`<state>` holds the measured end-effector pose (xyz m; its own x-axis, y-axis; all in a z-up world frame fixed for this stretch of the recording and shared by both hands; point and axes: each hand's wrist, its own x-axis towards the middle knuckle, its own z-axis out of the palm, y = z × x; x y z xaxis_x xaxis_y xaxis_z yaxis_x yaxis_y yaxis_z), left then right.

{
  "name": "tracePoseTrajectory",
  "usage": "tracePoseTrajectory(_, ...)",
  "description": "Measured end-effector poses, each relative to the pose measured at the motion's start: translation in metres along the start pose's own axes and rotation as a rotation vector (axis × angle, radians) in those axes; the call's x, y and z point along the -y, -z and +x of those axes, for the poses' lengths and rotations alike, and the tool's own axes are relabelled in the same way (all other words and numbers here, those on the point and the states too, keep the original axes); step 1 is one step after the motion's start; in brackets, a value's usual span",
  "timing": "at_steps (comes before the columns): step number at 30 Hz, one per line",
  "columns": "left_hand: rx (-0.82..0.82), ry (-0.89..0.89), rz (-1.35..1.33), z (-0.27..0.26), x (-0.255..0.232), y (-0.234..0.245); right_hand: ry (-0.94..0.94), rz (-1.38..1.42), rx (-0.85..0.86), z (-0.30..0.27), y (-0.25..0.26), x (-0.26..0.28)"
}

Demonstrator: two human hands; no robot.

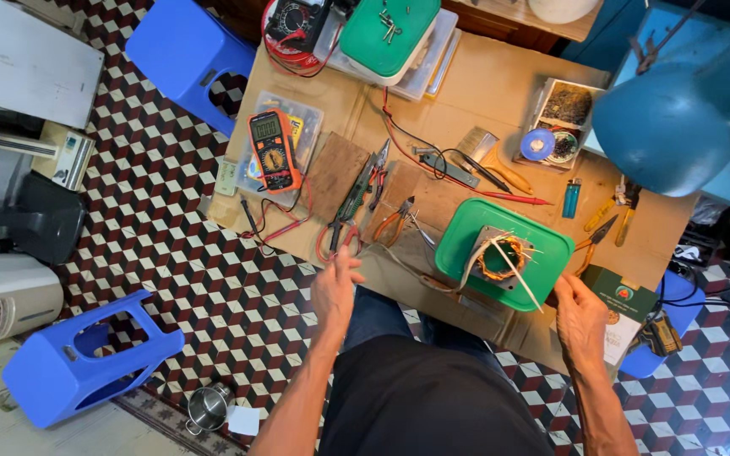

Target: The person retrieves a motor stator from a shelf and places it on a workbench. They then use pliers to strip the insulation from the ends of the copper wires attached to the stator and arrange the wires.

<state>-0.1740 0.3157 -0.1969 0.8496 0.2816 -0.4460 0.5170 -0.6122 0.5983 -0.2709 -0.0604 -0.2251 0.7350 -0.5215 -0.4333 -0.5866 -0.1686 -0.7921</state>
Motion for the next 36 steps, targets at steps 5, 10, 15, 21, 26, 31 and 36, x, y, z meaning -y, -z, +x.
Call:
tracePoseTrajectory(5,-0.179,-0.324,0.17,0.066,0.059,0.001,-0.12,-0.148,-0.113,-0.046,-0.004,-0.018)
tracePoseTrajectory(10,0.105,-0.199,0.192,0.1,0.053,0.001,-0.288,-0.125,-0.188,-0.098,-0.031,-0.015)
tracePoseTrajectory(15,0.198,-0.611,0.019,0.117,0.007,-0.044,-0.176,-0.141,-0.252,-0.151,-0.071,-0.004)
tracePoseTrajectory(21,0.24,-0.672,0.321,0.14,-0.019,-0.1,-0.489,-0.112,-0.282,-0.218,-0.113,0.015)
tracePoseTrajectory(26,0.412,-0.404,0.391,0.165,-0.021,-0.11,-0.551,0.013,-0.34,-0.243,-0.128,0.031)
tracePoseTrajectory(31,0.42,-0.359,0.249,0.186,-0.012,-0.118,-0.509,0.172,-0.415,-0.251,-0.128,0.04)
tracePoseTrajectory(36,0.349,-0.359,-0.14,0.184,-0.027,-0.075,-0.376,0.353,-0.333,-0.246,-0.113,0.082)
